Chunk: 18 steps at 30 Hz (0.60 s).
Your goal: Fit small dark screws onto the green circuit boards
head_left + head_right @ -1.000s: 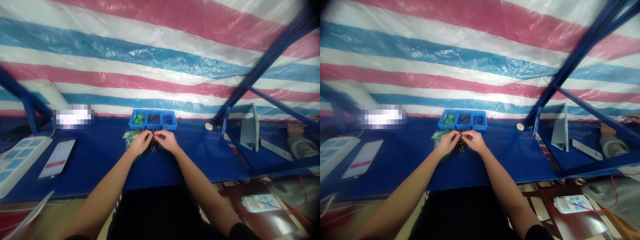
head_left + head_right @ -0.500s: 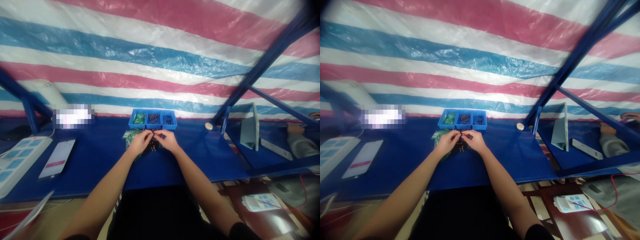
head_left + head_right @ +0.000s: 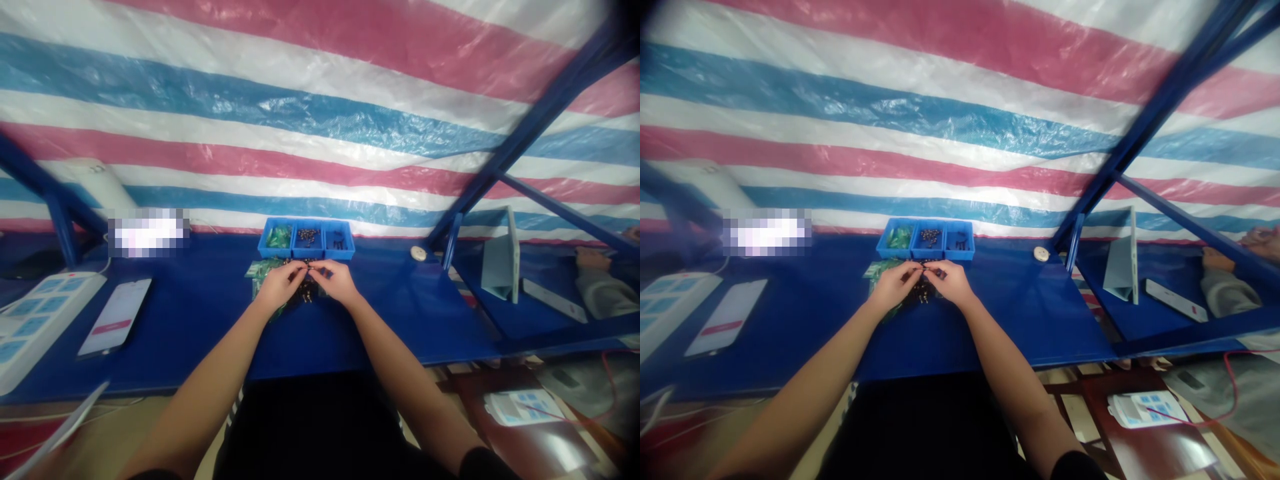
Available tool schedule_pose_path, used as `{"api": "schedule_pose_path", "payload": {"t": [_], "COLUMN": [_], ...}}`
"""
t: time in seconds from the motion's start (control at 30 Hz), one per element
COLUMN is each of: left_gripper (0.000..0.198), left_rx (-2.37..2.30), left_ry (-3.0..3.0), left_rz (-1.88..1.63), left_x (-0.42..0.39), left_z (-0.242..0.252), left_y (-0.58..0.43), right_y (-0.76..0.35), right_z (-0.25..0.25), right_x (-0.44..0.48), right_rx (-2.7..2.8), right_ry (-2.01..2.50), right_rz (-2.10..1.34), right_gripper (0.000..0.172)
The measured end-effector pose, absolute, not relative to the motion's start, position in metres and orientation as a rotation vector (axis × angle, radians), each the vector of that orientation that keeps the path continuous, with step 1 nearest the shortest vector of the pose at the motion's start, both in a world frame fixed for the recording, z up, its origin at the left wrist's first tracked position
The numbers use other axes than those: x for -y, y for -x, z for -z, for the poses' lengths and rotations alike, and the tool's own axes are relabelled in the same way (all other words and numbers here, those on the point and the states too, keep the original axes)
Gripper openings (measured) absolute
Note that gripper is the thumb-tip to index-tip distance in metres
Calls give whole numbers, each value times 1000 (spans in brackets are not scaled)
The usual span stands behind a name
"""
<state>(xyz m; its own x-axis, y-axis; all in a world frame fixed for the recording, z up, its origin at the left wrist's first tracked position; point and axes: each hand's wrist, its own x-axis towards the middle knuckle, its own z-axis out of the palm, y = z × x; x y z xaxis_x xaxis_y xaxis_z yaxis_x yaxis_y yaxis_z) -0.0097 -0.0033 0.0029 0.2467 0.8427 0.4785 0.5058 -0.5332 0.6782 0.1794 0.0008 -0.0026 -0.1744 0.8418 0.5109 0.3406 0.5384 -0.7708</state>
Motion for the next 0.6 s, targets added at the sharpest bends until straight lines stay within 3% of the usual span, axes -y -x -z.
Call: {"api": "schedule_pose_path", "payload": {"t": [0.6], "left_gripper": [24], "left_rx": [-1295], "left_ry": [-2309], "left_rz": [-1150], "left_x": [2], "left_z": [0], "left_y": [11], "right_y": [-178], "right_z": [7], "right_x": [-3], "right_rx": [1761], "right_ry": [989], "right_rz": [-585], "right_gripper": [22]}}
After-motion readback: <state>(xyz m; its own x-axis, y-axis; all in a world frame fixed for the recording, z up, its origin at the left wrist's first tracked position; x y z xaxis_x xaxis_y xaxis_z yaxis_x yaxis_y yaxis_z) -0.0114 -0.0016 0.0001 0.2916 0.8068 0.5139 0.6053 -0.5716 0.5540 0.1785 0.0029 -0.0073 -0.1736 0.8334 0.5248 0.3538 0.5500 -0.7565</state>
